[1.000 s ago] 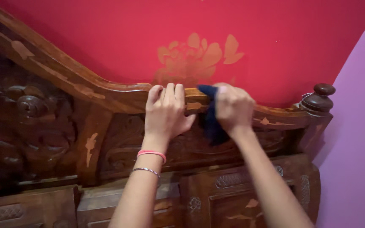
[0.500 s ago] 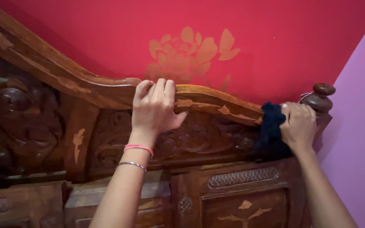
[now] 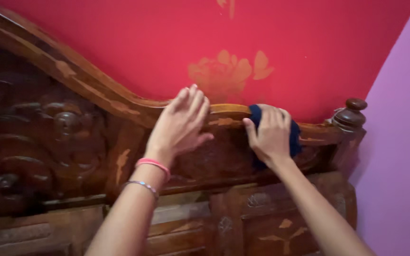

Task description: The person wipes a carved wooden headboard with a dark cloth, moving from the lower panels to the upper curved top and then to a nearby wooden cabinet. The person uses circular and back-and-forth motions to clean the surfaces.

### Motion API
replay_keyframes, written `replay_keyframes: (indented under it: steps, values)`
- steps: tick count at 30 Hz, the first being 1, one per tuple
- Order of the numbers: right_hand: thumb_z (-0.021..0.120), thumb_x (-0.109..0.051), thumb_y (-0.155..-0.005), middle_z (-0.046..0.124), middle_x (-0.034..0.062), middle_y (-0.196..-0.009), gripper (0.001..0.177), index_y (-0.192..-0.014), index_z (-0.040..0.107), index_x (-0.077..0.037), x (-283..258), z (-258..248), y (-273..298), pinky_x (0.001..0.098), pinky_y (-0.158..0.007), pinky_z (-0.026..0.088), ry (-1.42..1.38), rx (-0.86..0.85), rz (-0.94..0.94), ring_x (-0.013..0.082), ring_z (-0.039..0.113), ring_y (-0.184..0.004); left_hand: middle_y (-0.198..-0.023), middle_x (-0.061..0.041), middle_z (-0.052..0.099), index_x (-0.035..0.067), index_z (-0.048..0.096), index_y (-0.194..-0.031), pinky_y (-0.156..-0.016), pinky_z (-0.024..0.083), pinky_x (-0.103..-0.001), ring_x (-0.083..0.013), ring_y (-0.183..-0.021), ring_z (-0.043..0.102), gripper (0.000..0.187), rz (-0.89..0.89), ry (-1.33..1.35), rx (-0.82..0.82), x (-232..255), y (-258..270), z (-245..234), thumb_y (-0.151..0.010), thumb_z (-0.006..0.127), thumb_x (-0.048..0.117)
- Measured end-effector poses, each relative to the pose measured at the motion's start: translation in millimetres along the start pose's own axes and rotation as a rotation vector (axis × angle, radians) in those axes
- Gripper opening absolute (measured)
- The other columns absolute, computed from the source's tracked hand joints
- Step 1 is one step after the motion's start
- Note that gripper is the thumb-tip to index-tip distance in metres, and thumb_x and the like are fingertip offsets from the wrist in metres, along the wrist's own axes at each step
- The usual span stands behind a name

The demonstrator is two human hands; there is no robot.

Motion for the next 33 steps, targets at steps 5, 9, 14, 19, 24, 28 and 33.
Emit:
replay_keyframes:
  steps: [5, 9, 14, 19, 24, 28, 33]
  values:
    - [0.055, -0.040, -0.104, 0.066, 0.0196, -0.118, 0.049, -0.122, 0.064, 0.004, -85.6, -2.2, -43.0, 0.0515, -0.108, 0.036, -0.101, 0.003, -0.166, 0.0354, 0.059, -0.117, -0.118, -0.016, 0.063, 0.002, 0.060, -0.120, -0.109, 0.035, -0.049, -0.0316, -0.120, 0.058, 0.079, -0.335, 0.236, -0.180, -60.3, 30.5, 7.5, -0.085, 0.061, 0.073]
    - [0.059, -0.036, -0.098, 0.067, 0.0145, -0.114, 0.040, -0.114, 0.065, 0.000, -139.8, 16.7, -51.6, 0.0522, -0.111, 0.036, -0.098, -0.010, -0.218, 0.0311, 0.061, -0.116, -0.103, -0.009, 0.065, 0.009, 0.061, -0.114, -0.107, 0.037, -0.049, -0.0264, -0.105, 0.063, 0.060, -0.359, 0.301, -0.426, -59.6, 33.3, 28.8, -0.068, 0.085, 0.040]
    - [0.062, -0.038, -0.096, 0.066, 0.0136, -0.121, 0.046, -0.122, 0.065, -0.001, -144.6, 23.0, -41.5, 0.0552, -0.114, 0.034, 0.037, 0.160, -0.268, 0.0295, 0.058, -0.124, -0.098, -0.008, 0.065, 0.013, 0.061, -0.107, -0.098, 0.040, -0.048, -0.0262, -0.103, 0.064, 0.068, -0.409, 0.254, -0.376, -58.4, 30.4, 28.4, -0.051, 0.096, 0.031]
    - [0.065, -0.045, -0.091, 0.063, 0.0110, -0.132, 0.057, -0.132, 0.061, -0.005, -129.5, 27.4, -31.6, 0.0597, -0.114, 0.031, 0.058, 0.147, -0.379, 0.0272, 0.056, -0.130, -0.097, -0.008, 0.064, 0.012, 0.061, -0.105, -0.093, 0.039, -0.048, -0.0266, -0.101, 0.064, 0.074, -0.433, 0.284, -0.400, -58.5, 29.2, 28.8, -0.043, 0.097, 0.032]
    - [0.065, -0.046, -0.089, 0.061, 0.0113, -0.137, 0.063, -0.139, 0.055, -0.007, -81.9, 21.7, -24.4, 0.0572, -0.112, 0.036, 0.132, 0.079, -0.488, 0.0268, 0.055, -0.132, -0.094, -0.006, 0.064, 0.013, 0.061, -0.101, -0.094, 0.040, -0.046, -0.0257, -0.098, 0.064, 0.052, -0.433, 0.246, -0.343, -58.4, 28.7, 24.3, -0.055, 0.085, 0.013]
    - [0.059, -0.039, -0.095, 0.062, 0.0159, -0.136, 0.058, -0.139, 0.053, -0.003, -21.3, 13.6, -7.7, 0.0523, -0.114, 0.042, 0.042, 0.041, -0.287, 0.0325, 0.058, -0.129, -0.090, -0.008, 0.063, 0.011, 0.061, -0.097, -0.094, 0.040, -0.046, -0.0271, -0.095, 0.064, 0.046, -0.451, 0.262, -0.252, -56.4, 28.6, 15.9, -0.054, 0.078, 0.010]
    - [0.050, -0.028, -0.101, 0.064, 0.0188, -0.126, 0.043, -0.135, 0.054, -0.003, 47.2, 0.7, 33.9, 0.0523, -0.116, 0.043, 0.033, 0.020, -0.042, 0.0374, 0.059, -0.121, -0.089, -0.009, 0.063, 0.011, 0.061, -0.094, -0.091, 0.041, -0.045, -0.0282, -0.094, 0.064, 0.045, -0.441, 0.261, -0.212, -54.2, 29.4, 12.1, -0.053, 0.078, 0.012]
Point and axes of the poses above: each hand's wrist, its own y-axis away from the middle knuckle, its own z-axis out of the palm, x = y × z, the point moved 6 cm from there along -y, towards the middle knuckle
